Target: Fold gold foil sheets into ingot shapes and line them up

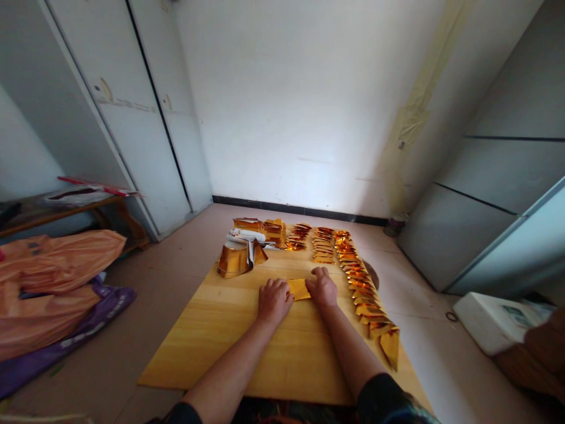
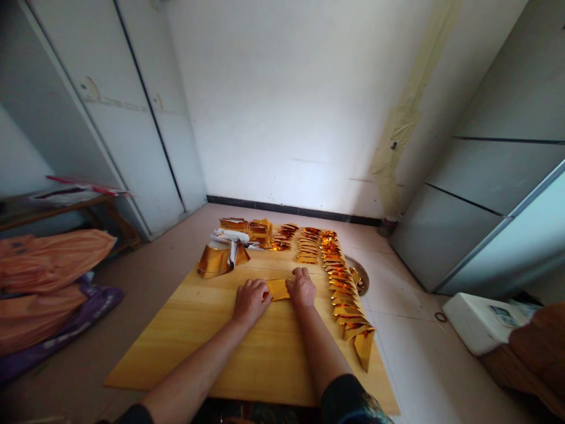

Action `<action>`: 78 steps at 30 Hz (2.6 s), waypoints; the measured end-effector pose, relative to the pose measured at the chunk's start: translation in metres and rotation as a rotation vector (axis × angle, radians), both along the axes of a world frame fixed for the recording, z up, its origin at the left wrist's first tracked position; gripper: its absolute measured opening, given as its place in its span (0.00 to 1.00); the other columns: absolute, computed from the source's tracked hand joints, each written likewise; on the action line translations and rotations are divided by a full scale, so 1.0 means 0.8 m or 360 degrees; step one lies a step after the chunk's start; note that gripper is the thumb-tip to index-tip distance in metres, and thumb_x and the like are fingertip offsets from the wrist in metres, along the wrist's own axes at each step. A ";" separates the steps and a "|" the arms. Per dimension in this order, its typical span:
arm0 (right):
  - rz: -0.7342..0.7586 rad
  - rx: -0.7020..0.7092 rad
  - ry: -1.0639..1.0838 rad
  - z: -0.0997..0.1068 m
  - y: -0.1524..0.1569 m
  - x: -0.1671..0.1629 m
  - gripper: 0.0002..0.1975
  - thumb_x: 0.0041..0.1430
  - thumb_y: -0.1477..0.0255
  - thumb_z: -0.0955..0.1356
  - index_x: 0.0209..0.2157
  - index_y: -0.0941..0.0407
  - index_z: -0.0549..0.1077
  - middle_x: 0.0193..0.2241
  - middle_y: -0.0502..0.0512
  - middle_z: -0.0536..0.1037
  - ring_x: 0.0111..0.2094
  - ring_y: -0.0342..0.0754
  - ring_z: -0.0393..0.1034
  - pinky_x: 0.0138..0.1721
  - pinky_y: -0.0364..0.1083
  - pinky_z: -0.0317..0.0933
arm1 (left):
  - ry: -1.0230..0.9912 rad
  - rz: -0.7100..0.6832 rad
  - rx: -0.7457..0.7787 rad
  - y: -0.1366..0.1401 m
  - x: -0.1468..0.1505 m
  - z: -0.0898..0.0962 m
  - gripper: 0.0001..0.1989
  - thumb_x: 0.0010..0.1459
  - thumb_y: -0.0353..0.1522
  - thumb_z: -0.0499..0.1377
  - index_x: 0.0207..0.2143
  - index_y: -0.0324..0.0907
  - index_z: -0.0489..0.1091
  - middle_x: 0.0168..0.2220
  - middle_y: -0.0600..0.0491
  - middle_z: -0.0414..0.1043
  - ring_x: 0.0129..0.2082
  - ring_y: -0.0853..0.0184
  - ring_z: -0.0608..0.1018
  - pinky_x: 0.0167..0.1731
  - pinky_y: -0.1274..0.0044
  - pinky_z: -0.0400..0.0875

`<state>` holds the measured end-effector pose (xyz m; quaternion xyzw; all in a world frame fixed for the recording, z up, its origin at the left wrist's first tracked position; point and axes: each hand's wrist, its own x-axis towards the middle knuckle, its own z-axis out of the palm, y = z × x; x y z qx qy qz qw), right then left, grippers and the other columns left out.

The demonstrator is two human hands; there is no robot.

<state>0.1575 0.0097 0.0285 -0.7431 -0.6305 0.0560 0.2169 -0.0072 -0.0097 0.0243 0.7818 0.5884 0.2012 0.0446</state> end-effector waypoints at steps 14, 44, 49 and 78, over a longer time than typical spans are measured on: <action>0.0119 0.0056 0.0207 -0.011 -0.033 -0.033 0.03 0.45 0.73 0.71 0.25 0.55 0.72 0.36 0.54 0.73 0.40 0.50 0.64 0.38 0.44 0.55 | 0.0080 -0.0015 -0.0076 -0.005 -0.001 0.005 0.03 0.57 0.34 0.57 0.33 0.44 0.68 0.42 0.52 0.72 0.45 0.61 0.68 0.40 0.70 0.57; 0.0775 0.0259 0.0326 -0.040 -0.034 0.030 0.10 0.51 0.79 0.65 0.34 0.54 0.76 0.49 0.60 0.72 0.55 0.53 0.62 0.55 0.52 0.58 | -0.0035 -0.0175 -0.0142 -0.006 -0.028 -0.006 0.16 0.53 0.37 0.59 0.45 0.50 0.69 0.57 0.56 0.67 0.52 0.59 0.67 0.47 0.65 0.58; 0.0832 0.0306 0.0256 -0.033 -0.036 0.028 0.08 0.56 0.76 0.65 0.35 0.54 0.76 0.51 0.60 0.71 0.52 0.52 0.65 0.54 0.52 0.59 | -0.0059 -0.0181 -0.0105 -0.004 -0.027 -0.008 0.17 0.54 0.36 0.58 0.48 0.53 0.68 0.56 0.58 0.68 0.51 0.60 0.68 0.47 0.66 0.58; 0.0572 0.0377 0.1288 -0.055 -0.020 0.026 0.15 0.48 0.74 0.65 0.40 0.55 0.74 0.56 0.60 0.65 0.47 0.50 0.69 0.41 0.47 0.68 | -0.0037 -0.0198 -0.0082 -0.001 -0.020 -0.001 0.15 0.57 0.39 0.59 0.48 0.52 0.70 0.52 0.53 0.71 0.49 0.60 0.67 0.47 0.66 0.56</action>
